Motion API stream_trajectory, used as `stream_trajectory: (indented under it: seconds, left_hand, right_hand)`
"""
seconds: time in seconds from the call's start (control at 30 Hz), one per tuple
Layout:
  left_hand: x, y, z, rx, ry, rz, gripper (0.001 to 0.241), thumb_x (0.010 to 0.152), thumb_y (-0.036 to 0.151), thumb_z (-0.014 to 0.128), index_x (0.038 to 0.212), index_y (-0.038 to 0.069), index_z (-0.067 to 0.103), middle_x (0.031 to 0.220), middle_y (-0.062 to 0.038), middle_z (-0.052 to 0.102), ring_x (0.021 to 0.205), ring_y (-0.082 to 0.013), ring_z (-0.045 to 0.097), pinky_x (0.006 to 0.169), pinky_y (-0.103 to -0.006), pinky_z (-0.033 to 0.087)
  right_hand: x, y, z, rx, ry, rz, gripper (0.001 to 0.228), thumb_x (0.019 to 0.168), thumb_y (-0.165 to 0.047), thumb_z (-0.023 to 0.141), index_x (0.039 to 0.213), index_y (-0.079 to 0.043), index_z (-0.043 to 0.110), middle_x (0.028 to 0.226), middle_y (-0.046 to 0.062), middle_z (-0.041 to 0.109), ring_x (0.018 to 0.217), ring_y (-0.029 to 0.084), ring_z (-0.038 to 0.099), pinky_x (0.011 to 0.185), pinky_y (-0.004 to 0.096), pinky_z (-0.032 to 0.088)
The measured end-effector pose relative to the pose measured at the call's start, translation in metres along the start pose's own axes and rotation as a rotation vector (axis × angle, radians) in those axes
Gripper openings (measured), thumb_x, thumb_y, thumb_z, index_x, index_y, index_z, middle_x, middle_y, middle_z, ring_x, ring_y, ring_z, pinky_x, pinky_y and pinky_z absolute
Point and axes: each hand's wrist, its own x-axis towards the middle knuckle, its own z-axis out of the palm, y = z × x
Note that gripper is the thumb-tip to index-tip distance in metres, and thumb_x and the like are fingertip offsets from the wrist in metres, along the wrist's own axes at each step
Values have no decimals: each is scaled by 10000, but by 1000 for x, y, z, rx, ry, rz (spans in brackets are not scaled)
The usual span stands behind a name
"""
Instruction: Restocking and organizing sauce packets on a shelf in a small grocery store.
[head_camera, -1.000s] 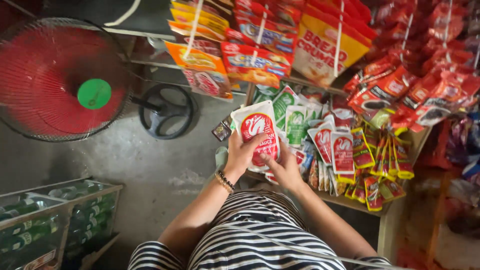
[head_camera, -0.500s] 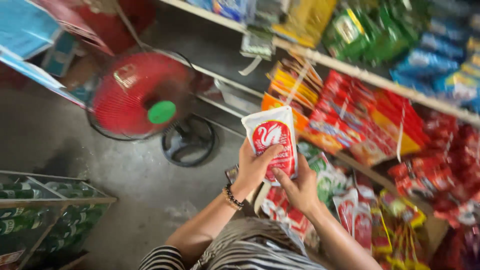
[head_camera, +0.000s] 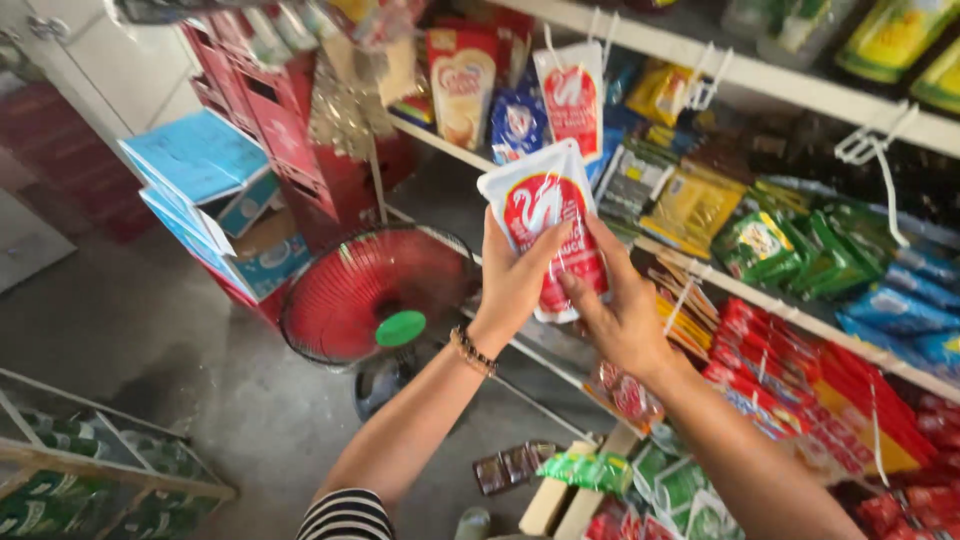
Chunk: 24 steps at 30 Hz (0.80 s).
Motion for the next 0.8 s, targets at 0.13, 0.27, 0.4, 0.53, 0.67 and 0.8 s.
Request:
stream_trajectory:
  seconds: [0.13,0.27,0.4,0.53,0.67,0.8]
  left_hand:
    - [57,8,-11,-66,-53,53,465,941,-26,734,1334,16,488,1184,-92,672,1034,-147,685,866,-311,600]
    - [102,15,-14,-87,-93,79,470,919,13,753,1315,18,500,1152,-98,688,984,-156,701,813,-323,610]
    - [131,27,-16,-38,-115,36,459,898,30,768,1271,5,501,1090,-129,701,897,-183,718,731,-347,617]
    - [143,30,-21,-17,-148,29,462,891,35,774,1259,14,495,1093,-119,697,902,-174,717,738,-345,617]
    - [141,39,-23,28,-178,-4,449,893,55,779,1244,5,503,1076,-123,705,895,-178,723,734,-346,620]
    - [138,42,-25,58,-192,-45,424,889,65,787,1224,-6,537,1062,-123,715,886,-173,726,737,-343,621]
  right_hand:
    - [47,-30,8,39,-1,-77,705,978,-236,670,1592,-113,349,830,59,698,505,82,568,450,266,492]
    - [81,-51,13,97,9,-95,689,1006,-229,647,1605,-113,325,766,43,665,488,86,594,436,259,513]
    - [105,-57,17,246,-8,-72,676,1021,-222,624,1613,-112,317,769,45,658,469,108,589,396,269,494]
    - [111,-58,22,308,11,-5,682,1008,-229,618,1602,-115,302,767,61,668,455,119,591,374,276,483]
    - [110,-54,25,367,1,-38,700,1019,-252,616,1611,-86,280,814,68,671,483,119,603,391,271,498]
    - [105,-55,26,365,5,-13,730,1002,-283,623,1597,-68,260,853,64,686,478,128,617,381,272,503]
